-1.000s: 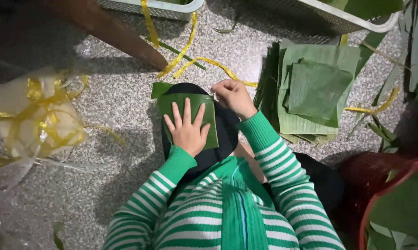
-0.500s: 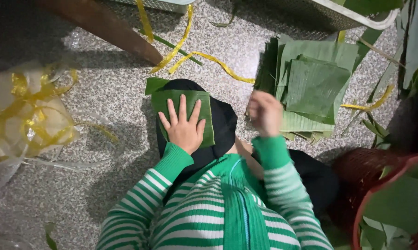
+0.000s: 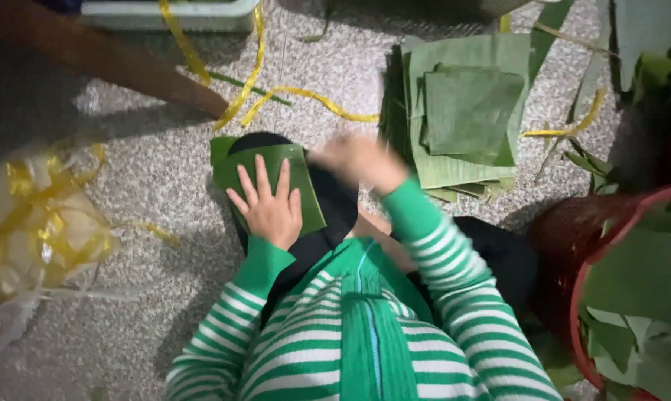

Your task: Folding banana leaves into rectangular shapes and stacking them neatly.

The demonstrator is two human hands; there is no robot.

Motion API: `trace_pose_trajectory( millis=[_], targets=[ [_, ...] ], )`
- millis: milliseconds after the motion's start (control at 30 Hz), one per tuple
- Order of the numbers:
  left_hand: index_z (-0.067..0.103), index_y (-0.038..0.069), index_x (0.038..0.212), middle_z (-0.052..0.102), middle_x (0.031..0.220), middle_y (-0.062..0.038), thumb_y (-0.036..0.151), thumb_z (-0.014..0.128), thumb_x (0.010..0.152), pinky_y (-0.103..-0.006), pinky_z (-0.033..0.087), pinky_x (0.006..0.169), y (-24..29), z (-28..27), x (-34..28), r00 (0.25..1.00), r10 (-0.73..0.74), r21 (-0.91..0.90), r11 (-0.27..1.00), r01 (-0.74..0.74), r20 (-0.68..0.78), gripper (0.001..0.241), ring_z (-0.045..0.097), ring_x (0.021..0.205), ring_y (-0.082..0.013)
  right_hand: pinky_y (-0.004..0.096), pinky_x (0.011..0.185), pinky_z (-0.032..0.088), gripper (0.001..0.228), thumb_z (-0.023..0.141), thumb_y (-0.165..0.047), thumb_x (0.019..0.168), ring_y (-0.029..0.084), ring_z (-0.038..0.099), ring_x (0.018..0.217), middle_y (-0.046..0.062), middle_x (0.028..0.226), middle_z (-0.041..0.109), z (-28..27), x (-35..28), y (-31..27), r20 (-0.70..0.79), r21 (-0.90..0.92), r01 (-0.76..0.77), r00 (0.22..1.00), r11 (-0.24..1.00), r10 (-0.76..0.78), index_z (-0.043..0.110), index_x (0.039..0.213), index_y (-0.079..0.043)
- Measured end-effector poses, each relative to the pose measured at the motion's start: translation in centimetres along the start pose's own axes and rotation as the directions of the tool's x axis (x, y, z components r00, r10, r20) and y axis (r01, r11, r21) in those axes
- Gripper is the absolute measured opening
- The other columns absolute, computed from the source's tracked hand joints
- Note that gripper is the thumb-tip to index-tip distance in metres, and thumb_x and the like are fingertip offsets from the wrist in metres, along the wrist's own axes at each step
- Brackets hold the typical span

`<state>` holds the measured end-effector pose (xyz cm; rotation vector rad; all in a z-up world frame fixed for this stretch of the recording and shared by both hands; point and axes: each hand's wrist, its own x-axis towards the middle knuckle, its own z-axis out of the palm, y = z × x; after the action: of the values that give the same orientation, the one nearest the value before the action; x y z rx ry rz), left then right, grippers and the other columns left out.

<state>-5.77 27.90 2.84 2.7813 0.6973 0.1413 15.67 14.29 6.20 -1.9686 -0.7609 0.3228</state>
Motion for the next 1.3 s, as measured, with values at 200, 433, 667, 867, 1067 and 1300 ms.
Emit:
trace_pose_trajectory(
  millis=[200,433,667,867,1067,1300],
  targets=[
    [0.039,0.023,0.161,0.018,0.173,-0.013,0.032,0.047,0.105,-0.0709,-0.003,0.117,-1.5,1.1,-0.4,0.999,-0.021,-0.134,0.991,0.014,-0.049,0.057,0.009,0.157,-0.0435,0.052,0.084,0.056,0.064,0.075,-0.068,0.078,0.042,0.074,0.097,0.019,0.087,0.076,6.1,-7.9,-2.4,0.480,-0.203,-0.324,0.790,0.924,0.382,0.075,0.096,-0.006],
    [0.004,0.000,0.164,0.040,0.151,-0.023,0.052,0.086,0.074,-0.0775,-0.001,0.111,-4.2,-5.8,9.1,0.910,0.238,-0.389,0.916,-0.095,0.338,0.132,0.029,0.145,-0.0487,0.043,0.075,0.055,0.030,0.078,-0.016,0.084,0.027,0.070,0.084,0.009,0.089,0.073,-0.4,-10.0,-1.0,0.406,0.209,-0.240,0.903,0.948,0.140,0.065,0.111,-0.010],
    [0.051,0.006,0.150,0.062,0.092,0.006,0.004,0.090,0.080,-0.0142,0.052,0.075,11.1,-0.5,14.9,0.834,0.419,-0.929,0.242,0.279,0.360,0.080,0.055,0.073,0.0013,0.029,0.075,0.061,0.042,0.085,0.000,0.081,0.012,0.072,0.085,0.001,0.099,0.071,-15.1,-10.3,7.5,-0.126,0.630,-0.325,0.853,0.706,0.506,0.068,0.119,-0.007],
    [0.052,0.003,0.141,0.071,0.121,-0.018,0.005,0.074,0.096,-0.0394,0.065,0.087,22.3,19.1,17.6,0.914,0.166,-0.929,0.022,0.371,0.369,0.049,0.069,0.108,-0.0249,0.030,0.089,0.058,0.044,0.075,0.006,0.088,0.015,0.074,0.097,0.003,0.105,0.072,-24.2,-5.3,12.0,-0.260,0.802,-0.158,0.776,0.576,0.575,0.063,0.130,0.001],
    [0.042,0.005,0.152,0.046,0.155,-0.023,0.028,0.072,0.099,-0.0512,0.034,0.122,24.9,14.9,16.5,0.815,-0.063,-0.690,0.497,0.526,0.576,0.065,0.040,0.147,-0.0327,0.026,0.082,0.062,0.048,0.086,0.002,0.080,0.010,0.072,0.089,0.001,0.095,0.074,-23.7,-3.5,26.0,-0.295,0.497,-0.389,0.765,0.775,0.573,0.068,0.124,0.000],
    [0.050,0.011,0.146,0.047,0.143,-0.019,0.023,0.074,0.096,-0.0553,0.045,0.112,27.0,12.1,17.5,0.904,0.424,-0.219,0.878,-0.426,-0.056,0.057,0.049,0.136,-0.0386,0.031,0.077,0.060,0.043,0.088,-0.003,0.081,0.015,0.073,0.088,0.006,0.092,0.074,-21.6,-2.1,26.7,-0.329,0.254,-0.437,0.800,0.863,0.501,0.073,0.121,-0.005]
  ],
)
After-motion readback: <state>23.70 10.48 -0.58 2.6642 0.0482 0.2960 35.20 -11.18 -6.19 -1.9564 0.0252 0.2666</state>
